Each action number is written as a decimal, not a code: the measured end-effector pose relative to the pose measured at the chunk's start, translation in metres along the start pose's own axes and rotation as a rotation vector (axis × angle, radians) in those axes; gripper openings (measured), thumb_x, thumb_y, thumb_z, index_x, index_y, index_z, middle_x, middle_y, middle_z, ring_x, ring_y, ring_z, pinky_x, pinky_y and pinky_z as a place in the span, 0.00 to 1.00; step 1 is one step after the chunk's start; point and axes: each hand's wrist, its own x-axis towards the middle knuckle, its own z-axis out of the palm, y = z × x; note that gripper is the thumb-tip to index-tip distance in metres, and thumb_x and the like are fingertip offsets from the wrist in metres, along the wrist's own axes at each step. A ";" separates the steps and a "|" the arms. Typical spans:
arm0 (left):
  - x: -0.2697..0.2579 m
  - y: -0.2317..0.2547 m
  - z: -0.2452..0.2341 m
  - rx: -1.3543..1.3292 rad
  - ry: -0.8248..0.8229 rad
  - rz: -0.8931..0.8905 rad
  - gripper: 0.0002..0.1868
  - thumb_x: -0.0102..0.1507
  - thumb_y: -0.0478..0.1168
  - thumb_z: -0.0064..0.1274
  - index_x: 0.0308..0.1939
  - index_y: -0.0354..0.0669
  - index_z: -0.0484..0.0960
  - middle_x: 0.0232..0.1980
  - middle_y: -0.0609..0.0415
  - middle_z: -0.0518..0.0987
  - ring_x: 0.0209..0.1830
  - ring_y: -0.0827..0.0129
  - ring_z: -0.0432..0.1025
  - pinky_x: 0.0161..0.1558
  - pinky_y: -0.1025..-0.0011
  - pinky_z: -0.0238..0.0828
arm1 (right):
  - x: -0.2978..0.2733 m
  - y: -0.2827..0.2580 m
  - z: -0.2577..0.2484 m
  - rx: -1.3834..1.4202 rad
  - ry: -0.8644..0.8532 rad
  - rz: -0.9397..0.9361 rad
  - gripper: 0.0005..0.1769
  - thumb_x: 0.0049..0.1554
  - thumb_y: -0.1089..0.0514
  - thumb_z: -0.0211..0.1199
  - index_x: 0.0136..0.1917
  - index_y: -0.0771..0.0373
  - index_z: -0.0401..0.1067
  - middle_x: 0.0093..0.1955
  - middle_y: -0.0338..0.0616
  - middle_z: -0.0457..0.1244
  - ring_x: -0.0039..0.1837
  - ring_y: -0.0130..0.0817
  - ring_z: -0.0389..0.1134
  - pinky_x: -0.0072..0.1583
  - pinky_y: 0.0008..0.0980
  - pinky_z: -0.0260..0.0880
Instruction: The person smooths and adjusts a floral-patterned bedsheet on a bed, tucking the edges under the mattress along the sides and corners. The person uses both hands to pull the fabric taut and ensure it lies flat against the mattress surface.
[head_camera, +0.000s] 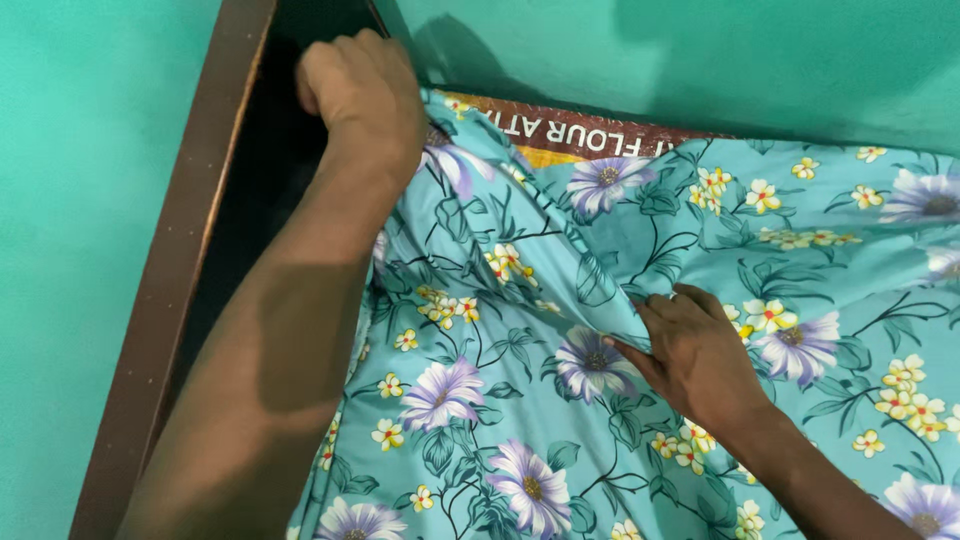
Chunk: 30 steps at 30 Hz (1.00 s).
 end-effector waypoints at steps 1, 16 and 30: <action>-0.004 0.003 -0.005 0.132 0.053 0.011 0.09 0.57 0.44 0.60 0.38 0.45 0.88 0.38 0.46 0.85 0.40 0.53 0.81 0.33 0.54 0.75 | -0.001 0.000 0.000 0.011 0.018 -0.023 0.28 0.52 0.48 0.69 0.57 0.72 0.73 0.49 0.50 0.66 0.56 0.47 0.67 0.69 0.48 0.61; -0.027 0.090 -0.073 0.005 -0.861 0.448 0.27 0.56 0.46 0.49 0.59 0.47 0.81 0.63 0.45 0.78 0.66 0.49 0.71 0.68 0.36 0.54 | 0.010 -0.006 -0.035 0.096 -0.237 -0.078 0.33 0.49 0.54 0.68 0.67 0.64 0.66 0.74 0.48 0.59 0.67 0.48 0.64 0.68 0.49 0.64; -0.066 -0.015 -0.030 -0.492 -0.565 0.478 0.29 0.62 0.58 0.43 0.36 0.36 0.87 0.45 0.35 0.83 0.49 0.40 0.77 0.55 0.49 0.71 | 0.114 0.110 -0.036 0.214 -0.965 0.691 0.52 0.50 0.13 0.26 0.83 0.27 0.50 0.86 0.37 0.47 0.87 0.43 0.45 0.82 0.56 0.41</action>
